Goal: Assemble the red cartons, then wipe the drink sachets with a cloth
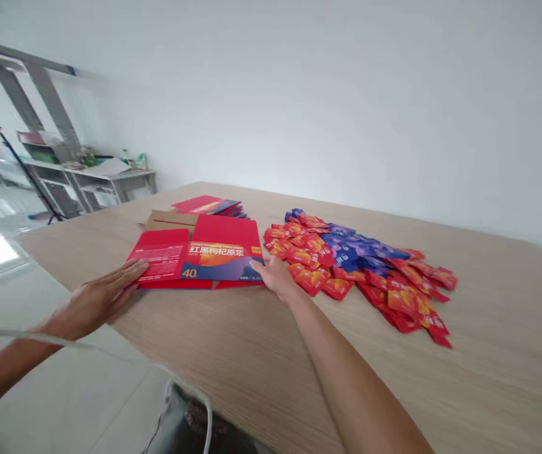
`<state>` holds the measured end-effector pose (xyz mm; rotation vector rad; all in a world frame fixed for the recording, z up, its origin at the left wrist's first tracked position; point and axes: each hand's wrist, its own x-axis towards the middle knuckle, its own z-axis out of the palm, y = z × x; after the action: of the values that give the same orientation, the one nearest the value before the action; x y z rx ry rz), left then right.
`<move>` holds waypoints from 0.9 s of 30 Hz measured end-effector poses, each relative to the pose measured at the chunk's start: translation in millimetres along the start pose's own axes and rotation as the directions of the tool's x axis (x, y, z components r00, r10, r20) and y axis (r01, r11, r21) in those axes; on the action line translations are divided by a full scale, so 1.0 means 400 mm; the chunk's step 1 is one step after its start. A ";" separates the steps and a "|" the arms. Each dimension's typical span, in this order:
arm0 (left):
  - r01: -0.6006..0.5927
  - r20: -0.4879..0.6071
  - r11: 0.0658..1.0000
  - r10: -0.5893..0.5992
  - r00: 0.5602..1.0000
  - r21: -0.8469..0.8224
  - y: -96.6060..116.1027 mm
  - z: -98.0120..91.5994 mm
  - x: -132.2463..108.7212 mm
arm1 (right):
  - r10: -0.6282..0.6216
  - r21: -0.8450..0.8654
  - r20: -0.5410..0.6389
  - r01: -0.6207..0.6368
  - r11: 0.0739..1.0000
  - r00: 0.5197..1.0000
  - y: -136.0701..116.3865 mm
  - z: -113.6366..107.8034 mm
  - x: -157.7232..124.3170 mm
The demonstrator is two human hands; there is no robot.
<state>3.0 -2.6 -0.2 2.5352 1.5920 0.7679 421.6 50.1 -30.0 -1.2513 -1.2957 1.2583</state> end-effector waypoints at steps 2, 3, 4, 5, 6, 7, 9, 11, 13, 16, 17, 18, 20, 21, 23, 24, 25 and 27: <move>0.138 -0.072 0.980 -0.150 0.986 -0.146 0.019 0.001 -0.001 | 0.002 0.002 0.017 -0.002 1.000 1.000 -0.001 0.008 0.010; 0.230 -0.090 0.940 -0.259 0.962 -0.252 0.028 -0.002 0.003 | -0.001 0.007 0.026 0.001 1.000 1.000 -0.001 0.012 0.010; 0.354 -0.085 0.847 -0.418 0.905 -0.396 0.038 -0.006 0.011 | -0.007 0.015 0.037 0.006 1.000 0.999 -0.002 0.015 0.006; 0.460 -0.041 0.707 -0.566 0.823 -0.538 0.048 -0.011 0.022 | -0.016 0.027 0.047 0.014 1.000 0.999 -0.003 0.018 -0.002; 0.530 0.034 0.548 -0.673 0.739 -0.647 0.057 -0.017 0.034 | -0.029 0.041 0.057 0.026 0.999 0.998 -0.005 0.020 -0.014; 0.561 0.120 0.403 -0.727 0.676 -0.723 0.068 -0.022 0.048 | -0.045 0.056 0.061 0.042 0.998 0.997 -0.007 0.021 -0.029; 0.552 0.250 0.203 -0.731 0.635 -0.809 0.092 -0.027 0.071 | -0.081 0.079 0.051 0.077 0.994 0.995 -0.012 0.015 -0.069; 0.496 0.289 0.114 -0.693 0.661 -0.861 0.124 -0.022 0.086 | -0.108 0.085 0.025 0.106 0.991 0.994 -0.020 -0.003 -0.118; 0.407 0.260 0.063 -0.678 0.687 -0.911 0.167 -0.011 0.092 | -0.139 0.086 -0.002 0.139 0.987 0.990 -0.031 -0.033 -0.173; 0.274 0.148 0.101 -0.641 0.753 -0.957 0.245 0.014 0.100 | -0.203 0.086 -0.047 0.206 0.975 0.978 -0.054 -0.093 -0.262; 0.223 0.103 0.119 -0.618 0.780 -0.967 0.271 0.025 0.106 | -0.224 0.076 -0.068 0.229 0.971 0.972 -0.061 -0.113 -0.291; 0.169 0.058 0.132 -0.594 0.802 -0.977 0.296 0.037 0.113 | -0.242 0.056 -0.089 0.247 0.967 0.966 -0.067 -0.133 -0.318; 0.064 -0.021 0.135 -0.549 0.835 -0.989 0.345 0.065 0.129 | -0.274 -0.008 -0.123 0.275 0.962 0.954 -0.072 -0.166 -0.365; 0.024 -0.046 0.125 -0.524 0.850 -0.992 0.368 0.080 0.138 | -0.286 -0.044 -0.128 0.283 0.958 0.950 -0.070 -0.179 -0.385; 0.005 -0.032 0.078 -0.469 0.883 -0.997 0.415 0.109 0.152 | -0.308 -0.105 -0.113 0.297 0.949 0.945 -0.057 -0.198 -0.418; 0.016 -0.005 0.044 -0.437 0.899 -0.999 0.438 0.120 0.156 | -0.322 -0.130 -0.099 0.308 0.942 0.942 -0.047 -0.204 -0.432; 0.030 0.027 -0.001 -0.400 0.916 -1.000 0.461 0.129 0.159 | -0.339 -0.156 -0.085 0.324 0.933 0.937 -0.037 -0.209 -0.445; 0.073 0.102 -0.107 -0.299 0.949 -0.992 0.502 0.135 0.163 | -0.384 -0.235 -0.087 0.355 0.905 0.919 -0.019 -0.216 -0.472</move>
<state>216.0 -29.3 37.0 1.0028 0.6397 1.3868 520.6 -131.3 -9.4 -1.1434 -1.5168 0.7682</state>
